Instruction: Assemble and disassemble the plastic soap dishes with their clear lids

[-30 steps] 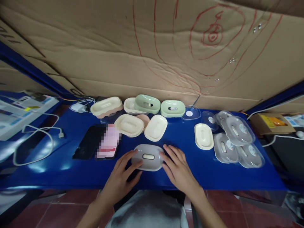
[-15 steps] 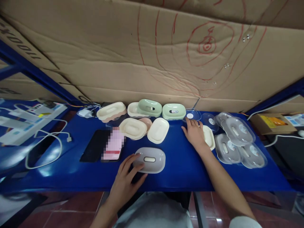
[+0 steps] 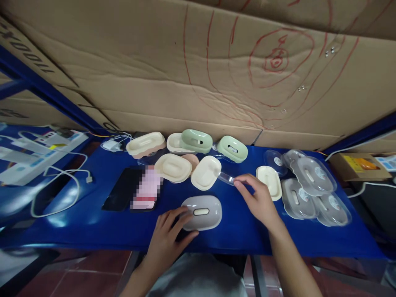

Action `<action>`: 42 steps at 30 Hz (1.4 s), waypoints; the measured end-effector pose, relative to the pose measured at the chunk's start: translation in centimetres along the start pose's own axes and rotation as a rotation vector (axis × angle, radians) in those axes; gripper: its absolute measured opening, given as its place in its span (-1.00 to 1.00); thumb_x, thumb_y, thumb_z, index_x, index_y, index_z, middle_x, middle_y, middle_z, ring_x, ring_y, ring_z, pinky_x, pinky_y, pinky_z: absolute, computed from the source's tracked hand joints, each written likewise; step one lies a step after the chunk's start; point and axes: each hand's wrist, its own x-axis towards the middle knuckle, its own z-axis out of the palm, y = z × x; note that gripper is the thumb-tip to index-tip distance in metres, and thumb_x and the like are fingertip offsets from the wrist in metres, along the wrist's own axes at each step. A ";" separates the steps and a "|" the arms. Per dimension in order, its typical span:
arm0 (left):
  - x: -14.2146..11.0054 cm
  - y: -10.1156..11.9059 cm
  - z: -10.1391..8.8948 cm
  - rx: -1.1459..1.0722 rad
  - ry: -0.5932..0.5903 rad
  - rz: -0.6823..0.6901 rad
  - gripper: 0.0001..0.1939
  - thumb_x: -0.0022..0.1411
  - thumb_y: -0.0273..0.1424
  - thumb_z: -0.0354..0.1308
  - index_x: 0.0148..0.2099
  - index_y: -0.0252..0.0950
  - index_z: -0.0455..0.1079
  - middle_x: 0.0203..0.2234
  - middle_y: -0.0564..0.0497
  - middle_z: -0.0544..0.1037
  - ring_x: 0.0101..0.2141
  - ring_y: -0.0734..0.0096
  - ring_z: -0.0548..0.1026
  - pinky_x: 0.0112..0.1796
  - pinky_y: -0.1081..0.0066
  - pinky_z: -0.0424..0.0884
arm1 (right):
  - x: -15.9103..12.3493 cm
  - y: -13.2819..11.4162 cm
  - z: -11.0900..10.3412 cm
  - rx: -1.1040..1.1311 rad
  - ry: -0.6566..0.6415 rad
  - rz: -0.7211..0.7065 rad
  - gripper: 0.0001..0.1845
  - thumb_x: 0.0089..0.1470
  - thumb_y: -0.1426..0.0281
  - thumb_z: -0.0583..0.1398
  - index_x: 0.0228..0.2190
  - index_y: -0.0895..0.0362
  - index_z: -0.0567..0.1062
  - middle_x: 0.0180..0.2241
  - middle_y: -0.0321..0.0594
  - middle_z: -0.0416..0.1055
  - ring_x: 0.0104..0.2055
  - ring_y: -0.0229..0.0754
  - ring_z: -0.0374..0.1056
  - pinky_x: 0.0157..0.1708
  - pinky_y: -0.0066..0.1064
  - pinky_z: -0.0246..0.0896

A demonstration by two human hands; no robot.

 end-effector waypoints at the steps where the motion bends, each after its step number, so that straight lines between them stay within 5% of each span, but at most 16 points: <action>1: 0.0 0.2 0.3 -0.004 -0.006 0.010 -0.61 0.48 -0.16 0.25 0.25 -0.17 0.44 0.07 -0.18 0.58 -0.01 0.04 0.57 -0.05 0.11 0.52 | -1.0 -0.2 0.9 0.134 0.072 0.074 -0.67 0.38 0.05 0.23 -0.15 0.02 0.60 -0.17 -0.17 0.64 -0.11 -0.05 0.58 -0.04 -0.18 0.52; 5: 0.2 0.6 1.0 -0.011 0.031 -0.002 -0.41 0.49 -0.03 0.18 0.39 -0.22 0.32 0.07 -0.27 0.56 -0.05 0.05 0.59 -0.07 0.12 0.55 | -4.9 -0.1 5.6 0.587 0.275 0.281 -0.66 0.44 0.04 0.13 -0.19 0.03 0.50 -0.41 -0.26 0.53 -0.32 -0.09 0.56 -0.29 -0.21 0.57; 9: 0.4 0.4 0.7 -0.033 0.010 0.019 -0.38 0.45 -0.11 0.26 0.43 -0.18 0.28 0.30 -0.35 0.39 0.17 -0.11 0.50 0.05 0.01 0.55 | -8.4 -0.1 8.2 0.542 0.235 0.334 -0.67 0.44 0.08 0.12 -0.21 0.03 0.52 -0.38 -0.23 0.55 -0.32 -0.09 0.54 -0.27 -0.25 0.54; 13: 0.8 -0.2 0.1 -0.108 -0.116 0.068 -0.35 0.45 -0.29 0.30 0.49 -0.09 0.22 0.40 -0.26 0.31 0.33 -0.10 0.39 0.21 -0.04 0.50 | -10.7 -0.4 7.6 0.240 0.195 0.208 -0.73 0.44 0.18 0.14 -0.19 0.02 0.58 -0.22 -0.16 0.60 -0.21 -0.06 0.55 -0.22 -0.27 0.51; 17: 0.9 -0.4 -0.3 -0.160 -0.121 0.013 -0.38 0.48 -0.35 0.24 0.50 -0.12 0.21 0.43 -0.27 0.24 0.37 -0.08 0.36 0.23 -0.03 0.51 | -10.8 0.2 6.2 -0.121 0.141 0.034 -0.80 0.38 0.19 0.22 -0.09 -0.02 0.59 0.00 -0.08 0.55 0.07 0.07 0.51 0.06 -0.05 0.49; 21: 0.8 -0.5 -0.8 -0.209 -0.111 -0.007 -0.39 0.47 -0.40 0.22 0.48 -0.15 0.23 0.45 -0.29 0.21 0.38 -0.09 0.34 0.24 -0.03 0.51 | -10.0 0.8 5.6 -0.278 0.058 0.029 -0.33 0.37 0.18 0.24 0.40 -0.04 0.24 0.43 0.05 0.21 0.44 0.21 0.23 0.29 0.17 0.36; 23: 0.7 -0.7 -0.9 -0.224 -0.137 -0.003 -0.36 0.44 -0.41 0.25 0.49 -0.13 0.22 0.46 -0.28 0.22 0.38 -0.09 0.35 0.23 -0.02 0.53 | -9.9 0.6 5.6 -0.293 -0.075 -0.079 -0.29 0.40 0.24 0.19 0.47 -0.09 0.13 0.51 -0.01 0.06 0.51 0.18 0.13 0.34 0.14 0.33; 27: 0.1 -1.3 -0.8 -0.220 -0.203 0.000 -0.20 0.38 -0.31 0.37 0.53 -0.08 0.13 0.47 -0.25 0.22 0.37 -0.08 0.37 0.21 0.00 0.55 | -10.2 0.4 6.2 -0.317 -0.264 -0.279 -0.28 0.38 0.22 0.25 0.46 -0.17 0.19 0.51 -0.14 0.10 0.54 0.16 0.06 0.35 0.08 0.35; 36: -0.1 -1.7 -0.3 -0.226 -0.189 0.068 -0.34 0.42 -0.27 0.34 0.46 -0.13 0.23 0.46 -0.25 0.25 0.38 -0.03 0.37 0.20 0.00 0.56 | -12.3 0.9 6.7 -0.499 -0.147 -0.413 -0.25 0.33 0.28 0.32 0.43 -0.24 0.26 0.37 -0.12 0.33 0.44 0.18 0.22 0.21 0.10 0.50; 42: -0.2 -1.7 -0.4 -0.260 -0.236 0.055 -0.23 0.31 -0.39 0.44 0.46 -0.10 0.22 0.48 -0.24 0.20 0.39 -0.04 0.36 0.22 -0.01 0.54 | -12.8 0.5 7.0 -0.474 -0.051 -0.436 -0.29 0.34 0.39 0.29 0.41 -0.23 0.31 0.30 -0.09 0.39 0.38 0.13 0.26 0.14 0.00 0.55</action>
